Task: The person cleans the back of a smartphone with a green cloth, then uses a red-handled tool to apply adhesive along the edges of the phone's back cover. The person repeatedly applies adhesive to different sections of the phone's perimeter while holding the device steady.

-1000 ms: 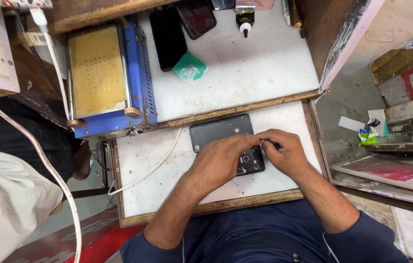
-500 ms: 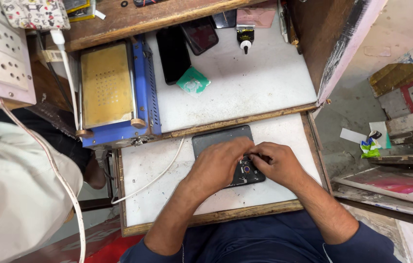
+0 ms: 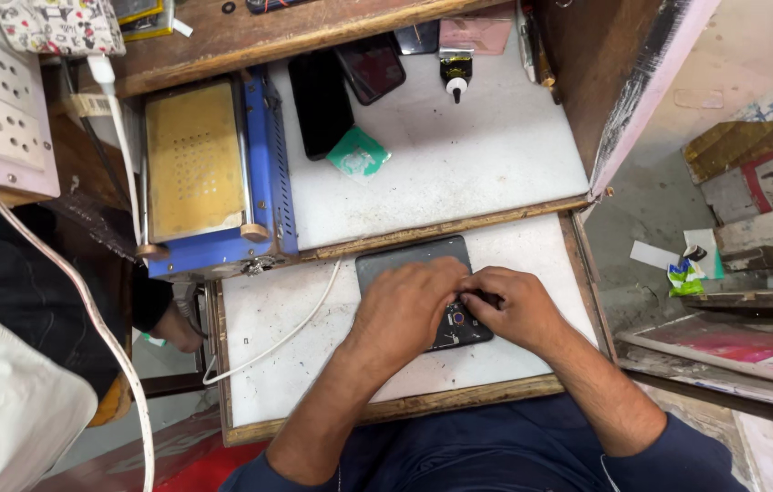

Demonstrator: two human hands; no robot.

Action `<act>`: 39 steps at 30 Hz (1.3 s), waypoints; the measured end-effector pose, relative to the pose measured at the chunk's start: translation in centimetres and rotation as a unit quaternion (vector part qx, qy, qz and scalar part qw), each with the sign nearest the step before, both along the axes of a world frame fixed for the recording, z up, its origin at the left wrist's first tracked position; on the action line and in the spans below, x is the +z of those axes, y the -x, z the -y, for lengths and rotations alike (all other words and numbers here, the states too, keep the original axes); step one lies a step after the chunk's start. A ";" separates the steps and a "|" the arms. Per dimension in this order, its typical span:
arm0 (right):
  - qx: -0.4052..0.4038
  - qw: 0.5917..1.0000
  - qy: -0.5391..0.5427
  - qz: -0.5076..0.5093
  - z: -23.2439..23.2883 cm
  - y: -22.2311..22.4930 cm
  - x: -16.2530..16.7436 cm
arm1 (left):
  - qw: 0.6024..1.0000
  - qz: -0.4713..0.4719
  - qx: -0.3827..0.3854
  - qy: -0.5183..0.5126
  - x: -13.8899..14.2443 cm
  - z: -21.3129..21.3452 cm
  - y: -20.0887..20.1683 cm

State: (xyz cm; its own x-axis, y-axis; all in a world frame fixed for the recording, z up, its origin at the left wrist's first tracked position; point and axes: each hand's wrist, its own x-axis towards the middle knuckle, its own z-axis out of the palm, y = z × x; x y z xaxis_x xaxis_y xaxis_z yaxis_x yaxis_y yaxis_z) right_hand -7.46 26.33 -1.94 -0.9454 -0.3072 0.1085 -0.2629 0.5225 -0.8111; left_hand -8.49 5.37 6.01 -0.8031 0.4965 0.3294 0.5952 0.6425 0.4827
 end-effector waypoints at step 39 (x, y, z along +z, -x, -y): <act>-0.036 0.997 -0.013 0.065 0.8 -0.7 0.4 | 0.995 -0.016 0.089 -0.037 -4.0 1.0 -2.0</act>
